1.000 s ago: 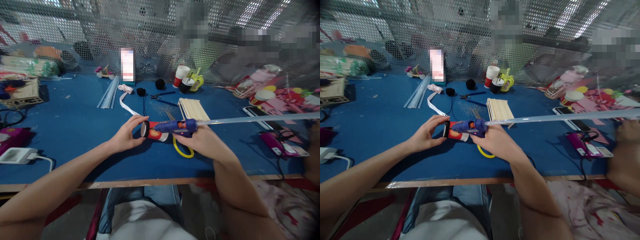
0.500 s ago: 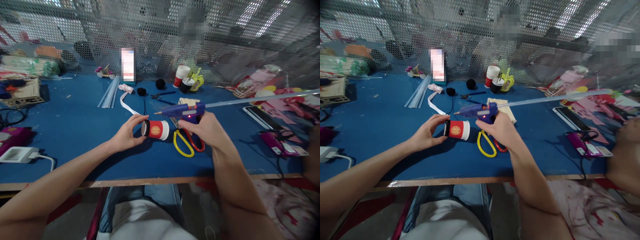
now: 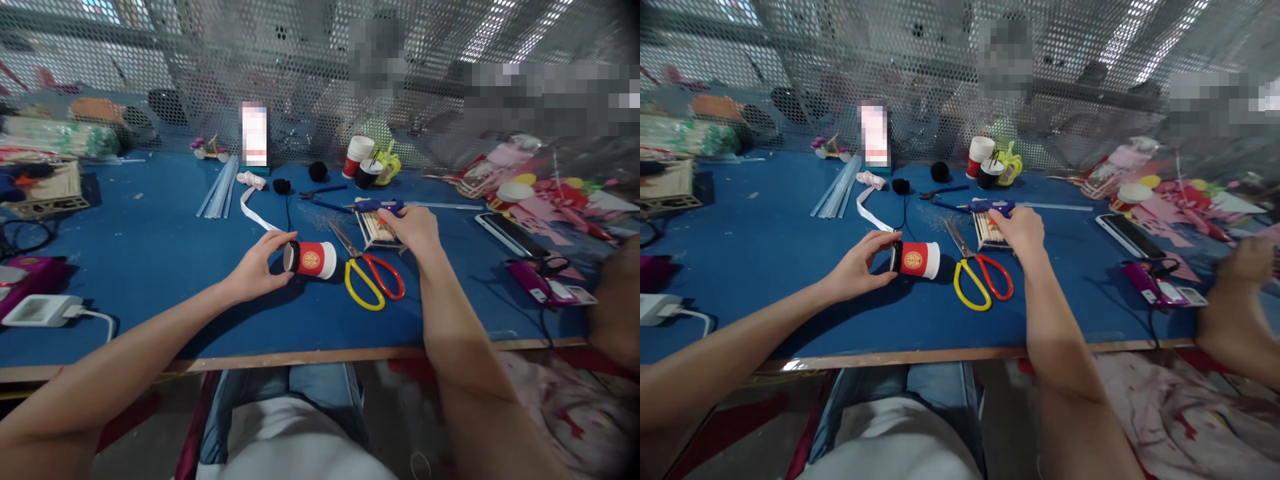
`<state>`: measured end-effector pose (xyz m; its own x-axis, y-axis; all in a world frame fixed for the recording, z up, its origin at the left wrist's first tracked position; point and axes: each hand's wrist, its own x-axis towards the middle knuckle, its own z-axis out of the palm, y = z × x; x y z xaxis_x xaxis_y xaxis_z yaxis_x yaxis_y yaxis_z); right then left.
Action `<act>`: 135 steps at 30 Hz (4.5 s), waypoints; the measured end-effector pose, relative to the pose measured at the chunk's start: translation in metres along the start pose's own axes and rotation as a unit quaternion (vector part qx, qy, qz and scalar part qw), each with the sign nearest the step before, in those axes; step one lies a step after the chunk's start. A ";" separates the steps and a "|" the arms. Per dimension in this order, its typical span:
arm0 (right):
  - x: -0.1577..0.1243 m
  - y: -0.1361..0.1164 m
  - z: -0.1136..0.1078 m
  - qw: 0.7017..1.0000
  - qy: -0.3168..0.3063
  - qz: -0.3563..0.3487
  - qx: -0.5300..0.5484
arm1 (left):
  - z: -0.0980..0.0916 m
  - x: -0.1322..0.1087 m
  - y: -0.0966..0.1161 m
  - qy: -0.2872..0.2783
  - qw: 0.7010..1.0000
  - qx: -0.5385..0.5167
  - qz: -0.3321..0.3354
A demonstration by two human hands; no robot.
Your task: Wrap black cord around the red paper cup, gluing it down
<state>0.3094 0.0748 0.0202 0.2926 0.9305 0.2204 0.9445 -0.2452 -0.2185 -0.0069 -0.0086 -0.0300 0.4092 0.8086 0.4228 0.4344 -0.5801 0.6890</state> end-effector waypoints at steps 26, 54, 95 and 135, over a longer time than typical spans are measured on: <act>-0.089 -0.113 -0.019 0.896 -0.155 -0.365 0.200 | 0.005 -0.002 0.001 0.002 0.998 -0.042 0.036; -0.063 -0.120 -0.002 0.826 -0.369 -0.316 0.286 | 0.000 -0.006 0.011 0.016 0.984 0.110 0.138; -0.068 -0.102 0.012 0.806 -0.282 -0.187 0.486 | 0.007 -0.007 0.008 -0.067 0.990 -0.118 0.038; -0.079 -0.103 0.016 0.907 -0.215 -0.299 0.202 | -0.002 -0.005 0.008 -0.103 0.989 -0.105 -0.023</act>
<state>0.1862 0.0311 0.0104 -0.4222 0.9055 0.0424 0.7580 0.3783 -0.5313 -0.0074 -0.0173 -0.0255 0.5566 0.7843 0.2738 0.2899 -0.4922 0.8208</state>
